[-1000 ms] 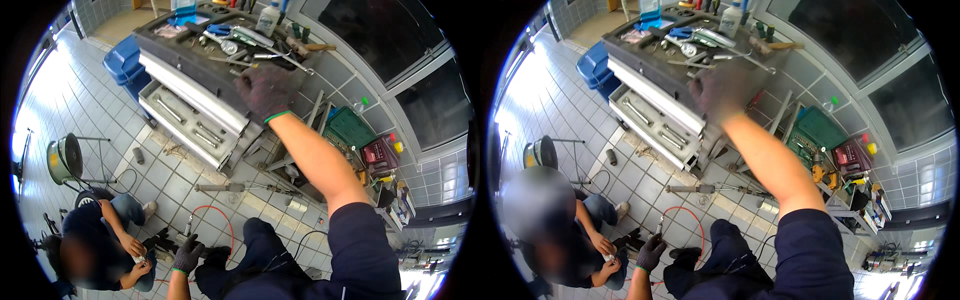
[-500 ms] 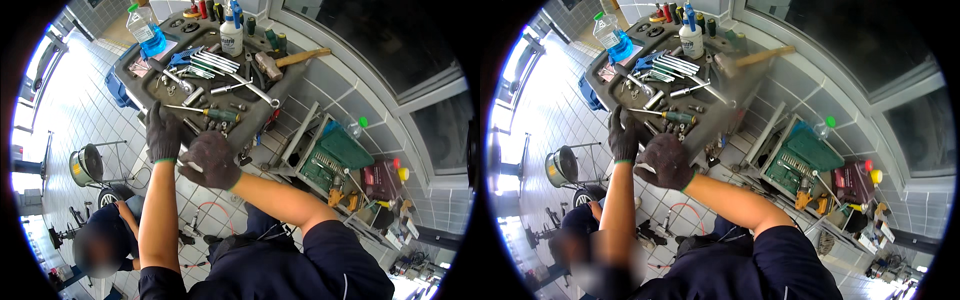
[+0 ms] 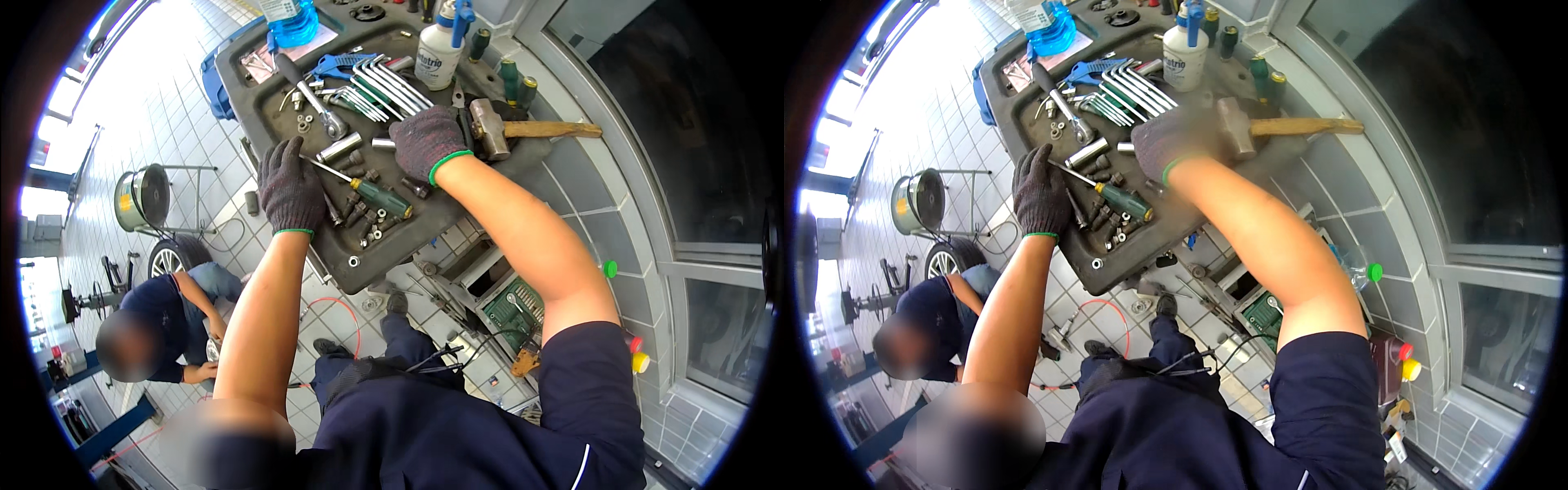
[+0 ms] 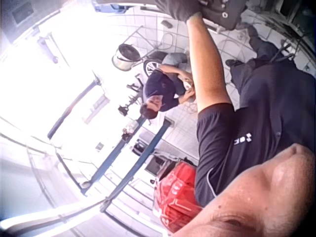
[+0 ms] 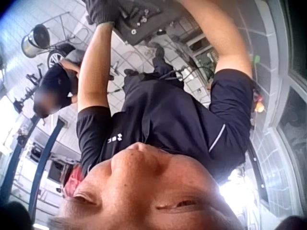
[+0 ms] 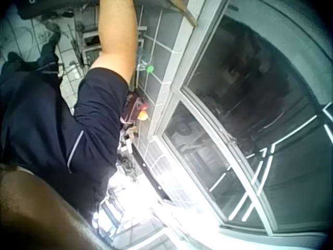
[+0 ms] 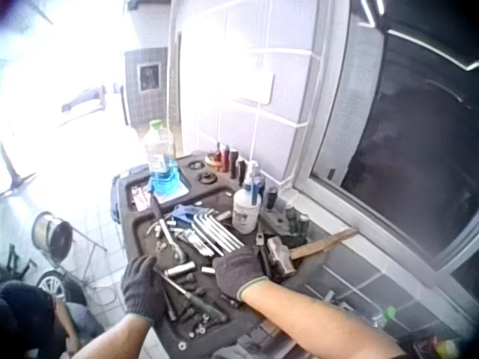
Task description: The person unpacks a new mechanical part from a box and then sits on the floor to work on it. They use a pneumatic impact wrench and a combination wrench to tighten bolts on the part, which is held by a coworker. The person also retrieves a socket from a tool cart during the process.
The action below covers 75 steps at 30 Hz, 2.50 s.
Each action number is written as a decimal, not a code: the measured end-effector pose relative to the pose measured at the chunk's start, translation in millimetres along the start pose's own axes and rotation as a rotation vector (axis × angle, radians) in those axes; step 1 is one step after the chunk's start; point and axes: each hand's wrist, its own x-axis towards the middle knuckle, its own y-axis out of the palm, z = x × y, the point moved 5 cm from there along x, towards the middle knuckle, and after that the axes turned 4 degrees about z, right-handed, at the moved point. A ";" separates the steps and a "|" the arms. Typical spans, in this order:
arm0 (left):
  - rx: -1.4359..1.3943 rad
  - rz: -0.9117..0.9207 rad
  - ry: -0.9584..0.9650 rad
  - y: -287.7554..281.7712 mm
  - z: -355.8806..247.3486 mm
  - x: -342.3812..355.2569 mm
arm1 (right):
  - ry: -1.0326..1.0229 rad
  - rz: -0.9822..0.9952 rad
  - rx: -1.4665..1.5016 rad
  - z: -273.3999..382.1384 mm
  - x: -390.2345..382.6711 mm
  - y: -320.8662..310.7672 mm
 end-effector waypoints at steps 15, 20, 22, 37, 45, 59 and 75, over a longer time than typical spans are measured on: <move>-0.387 -0.079 0.104 -42.5 -19.0 -25.1 | -0.294 0.033 0.767 16.0 -101.1 -82.5; -1.297 0.450 -0.332 -87.0 -57.1 -92.3 | -0.315 0.070 1.019 64.3 -148.5 -88.2; -1.345 0.482 -0.383 -95.1 -45.2 -117.7 | -0.302 0.128 0.999 87.1 -160.2 -81.0; -1.269 0.945 -0.608 -105.6 1.3 -228.5 | -0.498 -0.015 0.823 194.2 -196.4 -60.1; -1.280 0.470 -0.655 -109.8 31.6 -254.3 | 0.125 -0.015 0.205 -15.3 -108.9 -64.0; -1.191 0.131 -1.032 -211.4 272.4 -487.0 | 0.382 -0.036 0.317 -1.5 -186.6 -13.1; -0.607 0.352 -0.488 -246.1 576.0 -675.8 | -0.614 0.540 1.003 867.4 -205.9 176.7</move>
